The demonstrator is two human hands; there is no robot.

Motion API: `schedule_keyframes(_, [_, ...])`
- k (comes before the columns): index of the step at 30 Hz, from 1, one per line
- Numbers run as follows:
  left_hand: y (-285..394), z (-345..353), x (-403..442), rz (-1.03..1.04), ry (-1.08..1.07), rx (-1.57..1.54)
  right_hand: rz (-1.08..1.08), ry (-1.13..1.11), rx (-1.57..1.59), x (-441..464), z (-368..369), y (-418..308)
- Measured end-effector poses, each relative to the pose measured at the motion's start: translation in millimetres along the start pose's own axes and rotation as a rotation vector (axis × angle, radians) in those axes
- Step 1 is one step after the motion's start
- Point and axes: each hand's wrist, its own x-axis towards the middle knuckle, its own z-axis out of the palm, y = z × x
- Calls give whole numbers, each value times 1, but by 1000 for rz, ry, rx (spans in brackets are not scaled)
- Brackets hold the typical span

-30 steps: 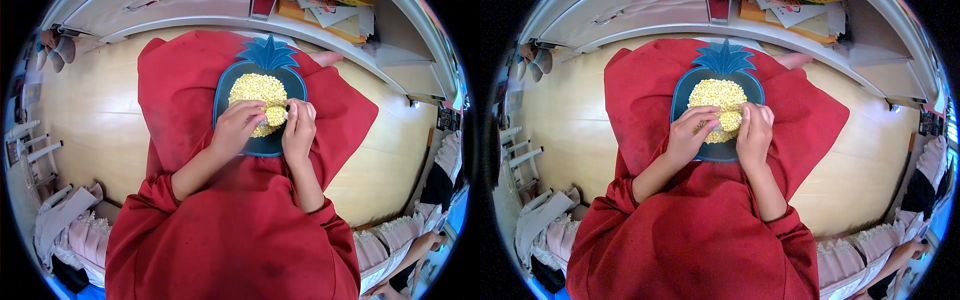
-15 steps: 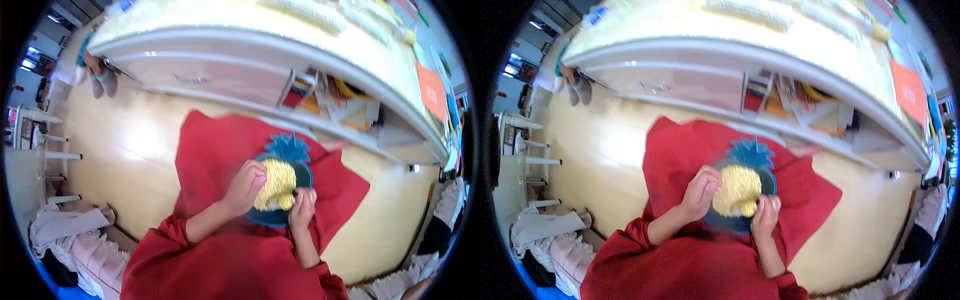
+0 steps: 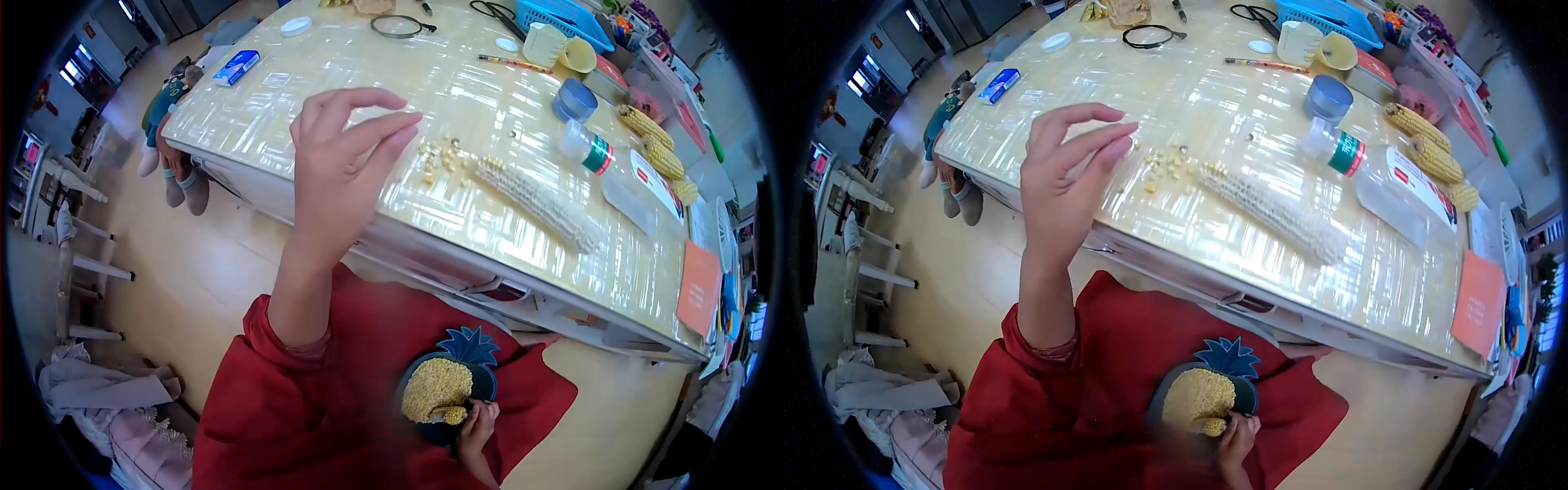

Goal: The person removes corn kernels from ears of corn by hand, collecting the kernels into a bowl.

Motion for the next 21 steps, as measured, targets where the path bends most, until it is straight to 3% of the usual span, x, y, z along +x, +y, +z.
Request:
schedule_keyframes(7, [-1,-7,0,-91,-164,8,-20,-14,-17,5,3,3])
schedule_keyframes(10, [-3,-6,-1,-36,-194,68,-26,-4,5,7,3,1])
schedule_keyframes(13, [0,-4,0,58,-4,73,-25,18,34,7,0,-3])
schedule_keyframes(16, [11,-2,-34,90,345,2,-22,22,82,10,-3,-11])
schedule_keyframes(18, [36,-2,-82,121,335,-59,-27,22,87,10,-8,-15])
schedule_keyframes(19, [53,-3,-107,163,220,-140,-28,23,88,10,-10,-17])
schedule_keyframes(21, [86,1,-159,21,-125,-385,57,8,138,9,-13,-18])
